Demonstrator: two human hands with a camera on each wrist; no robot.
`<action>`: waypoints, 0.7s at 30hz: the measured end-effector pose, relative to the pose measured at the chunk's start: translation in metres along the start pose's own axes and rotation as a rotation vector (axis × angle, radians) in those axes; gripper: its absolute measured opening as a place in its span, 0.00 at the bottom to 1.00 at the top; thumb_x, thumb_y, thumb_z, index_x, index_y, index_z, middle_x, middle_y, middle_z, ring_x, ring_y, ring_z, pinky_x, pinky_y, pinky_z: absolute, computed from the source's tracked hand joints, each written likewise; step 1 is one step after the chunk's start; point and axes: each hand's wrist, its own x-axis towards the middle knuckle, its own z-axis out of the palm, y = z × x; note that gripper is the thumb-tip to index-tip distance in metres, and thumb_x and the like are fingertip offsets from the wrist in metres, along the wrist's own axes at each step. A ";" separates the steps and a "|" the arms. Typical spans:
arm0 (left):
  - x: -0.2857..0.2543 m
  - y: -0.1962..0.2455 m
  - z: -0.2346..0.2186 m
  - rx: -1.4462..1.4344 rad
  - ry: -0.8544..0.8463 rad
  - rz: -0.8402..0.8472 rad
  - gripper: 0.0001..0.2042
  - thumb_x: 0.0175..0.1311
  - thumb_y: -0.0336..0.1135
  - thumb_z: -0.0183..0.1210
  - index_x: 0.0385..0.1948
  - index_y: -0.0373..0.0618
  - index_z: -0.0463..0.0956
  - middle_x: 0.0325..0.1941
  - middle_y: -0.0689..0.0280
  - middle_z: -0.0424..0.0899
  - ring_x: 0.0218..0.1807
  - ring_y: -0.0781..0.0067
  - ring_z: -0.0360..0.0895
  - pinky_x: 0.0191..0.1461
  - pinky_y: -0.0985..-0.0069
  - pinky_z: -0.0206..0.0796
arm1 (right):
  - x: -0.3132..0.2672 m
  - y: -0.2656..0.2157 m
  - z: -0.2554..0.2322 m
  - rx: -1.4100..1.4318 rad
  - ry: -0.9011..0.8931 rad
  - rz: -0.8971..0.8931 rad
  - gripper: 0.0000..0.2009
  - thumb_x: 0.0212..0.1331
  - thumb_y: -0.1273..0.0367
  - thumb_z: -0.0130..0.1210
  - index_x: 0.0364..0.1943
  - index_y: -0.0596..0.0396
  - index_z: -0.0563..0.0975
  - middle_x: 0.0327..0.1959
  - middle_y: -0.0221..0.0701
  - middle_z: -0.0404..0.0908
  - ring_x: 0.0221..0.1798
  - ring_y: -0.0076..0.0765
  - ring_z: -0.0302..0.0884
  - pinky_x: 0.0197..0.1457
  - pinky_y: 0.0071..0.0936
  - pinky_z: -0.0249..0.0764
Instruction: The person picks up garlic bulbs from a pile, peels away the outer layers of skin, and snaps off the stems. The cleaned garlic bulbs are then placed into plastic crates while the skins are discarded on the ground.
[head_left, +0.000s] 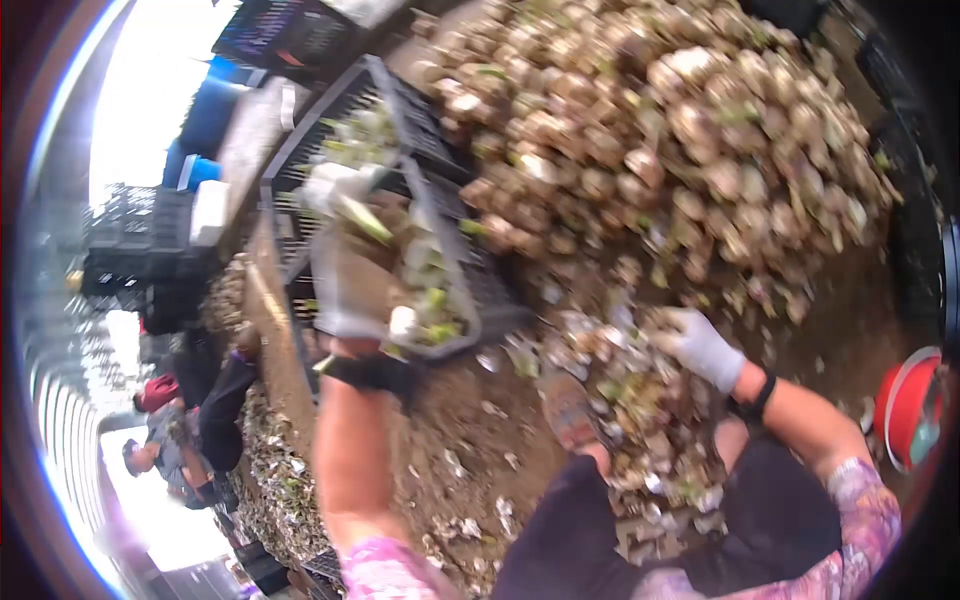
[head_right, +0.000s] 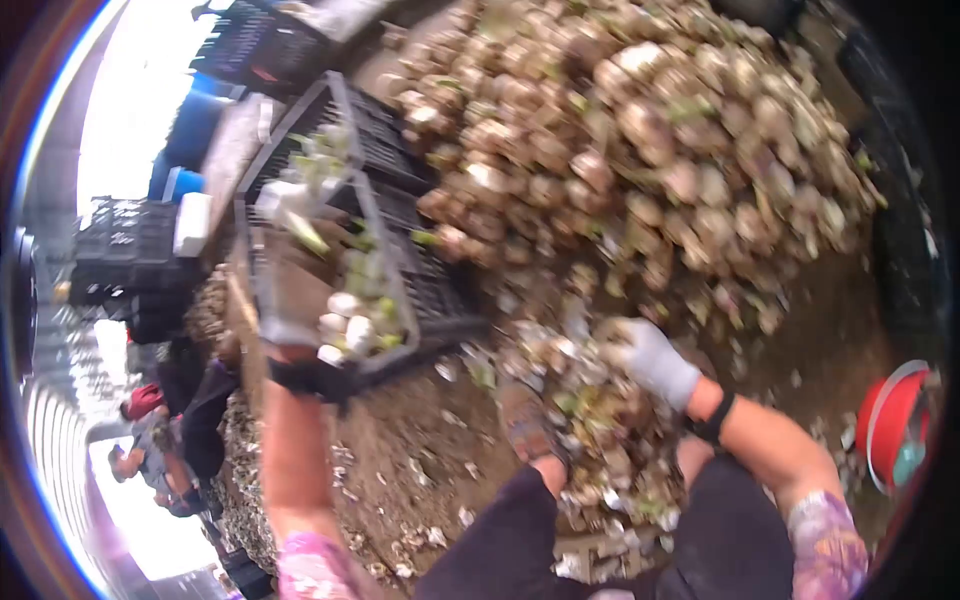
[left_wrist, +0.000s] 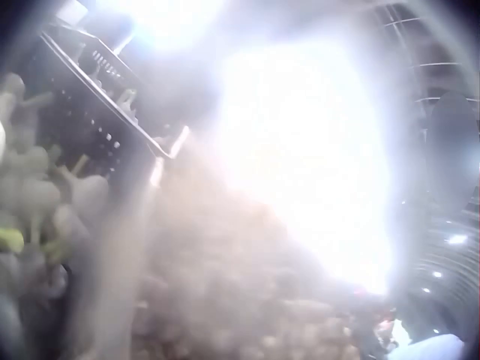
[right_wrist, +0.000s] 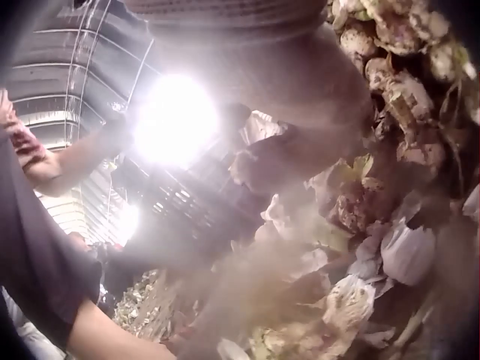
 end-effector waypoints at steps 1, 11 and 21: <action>0.013 -0.006 -0.012 -0.200 -0.010 -0.068 0.14 0.71 0.43 0.45 0.46 0.45 0.73 0.43 0.61 0.79 0.39 0.74 0.76 0.42 0.78 0.69 | -0.004 -0.009 -0.004 -0.054 -0.073 0.058 0.11 0.55 0.66 0.56 0.37 0.57 0.80 0.26 0.33 0.81 0.30 0.28 0.77 0.36 0.27 0.72; -0.086 -0.185 0.179 0.738 -0.288 -0.083 0.11 0.58 0.32 0.59 0.42 0.51 0.81 0.44 0.56 0.81 0.45 0.60 0.80 0.50 0.66 0.73 | -0.060 -0.009 0.008 -0.615 -0.983 0.116 0.22 0.54 0.57 0.57 0.53 0.47 0.75 0.44 0.37 0.82 0.49 0.46 0.79 0.49 0.39 0.73; -0.117 -0.202 0.243 1.097 -0.532 0.500 0.23 0.47 0.32 0.63 0.49 0.62 0.75 0.57 0.57 0.72 0.56 0.46 0.71 0.53 0.55 0.68 | -0.044 -0.029 -0.008 -0.422 -0.738 0.139 0.13 0.57 0.59 0.56 0.40 0.49 0.80 0.34 0.35 0.83 0.38 0.40 0.81 0.41 0.33 0.74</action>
